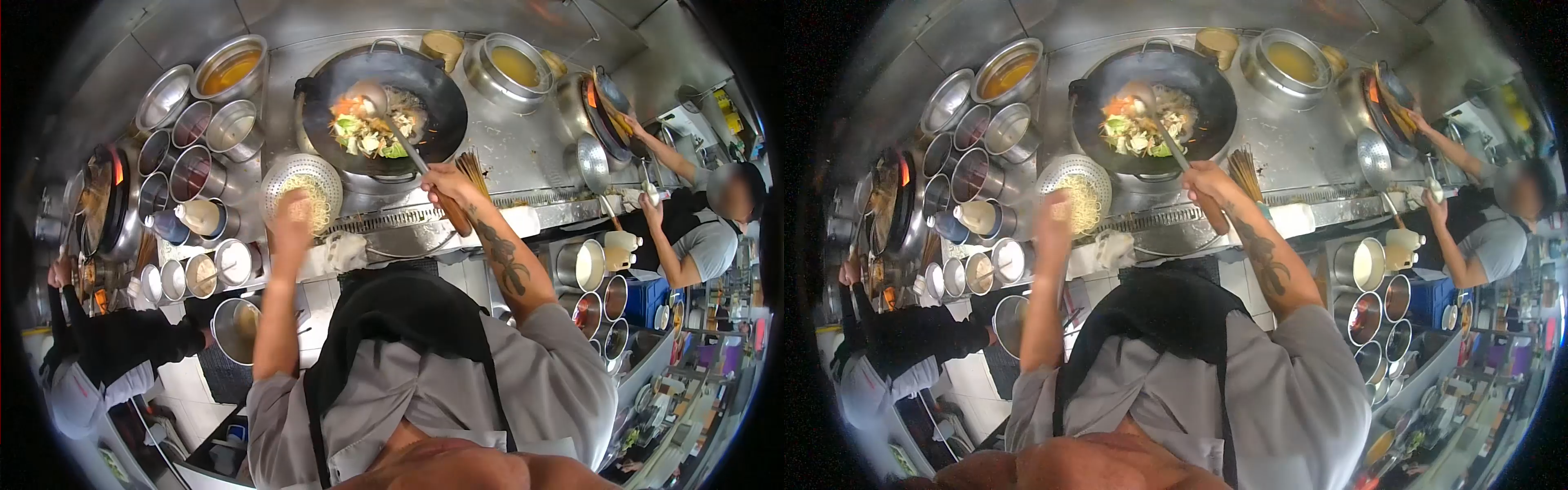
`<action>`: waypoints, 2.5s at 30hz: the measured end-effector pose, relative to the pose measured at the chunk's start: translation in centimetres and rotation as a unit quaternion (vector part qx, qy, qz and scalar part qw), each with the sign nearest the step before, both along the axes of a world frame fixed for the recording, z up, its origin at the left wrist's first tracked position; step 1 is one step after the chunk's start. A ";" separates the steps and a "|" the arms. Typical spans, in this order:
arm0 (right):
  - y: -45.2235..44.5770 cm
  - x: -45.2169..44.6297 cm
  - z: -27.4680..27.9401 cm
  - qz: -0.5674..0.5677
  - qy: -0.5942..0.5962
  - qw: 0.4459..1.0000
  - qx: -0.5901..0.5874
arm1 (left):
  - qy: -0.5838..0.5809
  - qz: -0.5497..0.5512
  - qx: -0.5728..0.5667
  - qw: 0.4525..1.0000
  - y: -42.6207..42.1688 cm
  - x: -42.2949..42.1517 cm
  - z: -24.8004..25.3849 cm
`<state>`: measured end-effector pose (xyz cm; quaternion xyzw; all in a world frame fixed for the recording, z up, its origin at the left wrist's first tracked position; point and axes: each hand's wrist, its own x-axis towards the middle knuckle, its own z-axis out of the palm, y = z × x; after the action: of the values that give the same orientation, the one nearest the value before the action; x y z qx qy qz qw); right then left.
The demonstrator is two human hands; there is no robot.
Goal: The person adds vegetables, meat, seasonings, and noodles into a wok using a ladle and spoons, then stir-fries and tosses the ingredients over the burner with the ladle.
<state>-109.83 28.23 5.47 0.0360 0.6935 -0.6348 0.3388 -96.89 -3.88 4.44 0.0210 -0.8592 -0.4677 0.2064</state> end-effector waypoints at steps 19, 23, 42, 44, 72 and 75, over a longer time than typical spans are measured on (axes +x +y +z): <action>11.0 -1.3 2.9 0.254 0.392 0.811 0.352 | -0.015 -0.086 -0.317 0.944 21.4 -10.1 -3.8; 10.4 1.0 4.4 0.248 0.416 0.793 0.369 | -0.030 -0.080 -0.251 0.964 20.9 -10.3 -3.5; 13.6 4.3 6.3 0.243 0.450 0.737 0.441 | 0.054 -0.114 -0.235 0.964 19.6 -9.2 -2.8; 12.2 4.0 5.6 0.200 0.430 0.763 0.439 | 0.014 -0.111 -0.222 0.969 19.3 -9.3 -3.8; 11.7 5.6 4.5 0.236 0.361 0.869 0.245 | 0.006 -0.129 -0.189 0.973 18.8 -9.7 -3.5; 11.4 5.2 3.7 0.180 0.388 0.848 0.311 | -0.007 -0.119 -0.212 0.970 19.0 -10.5 -4.1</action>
<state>-104.66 39.62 9.12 -0.2354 0.9241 -0.2757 0.1211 -107.42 15.08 0.36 -0.1223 -0.9363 -0.2963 0.1434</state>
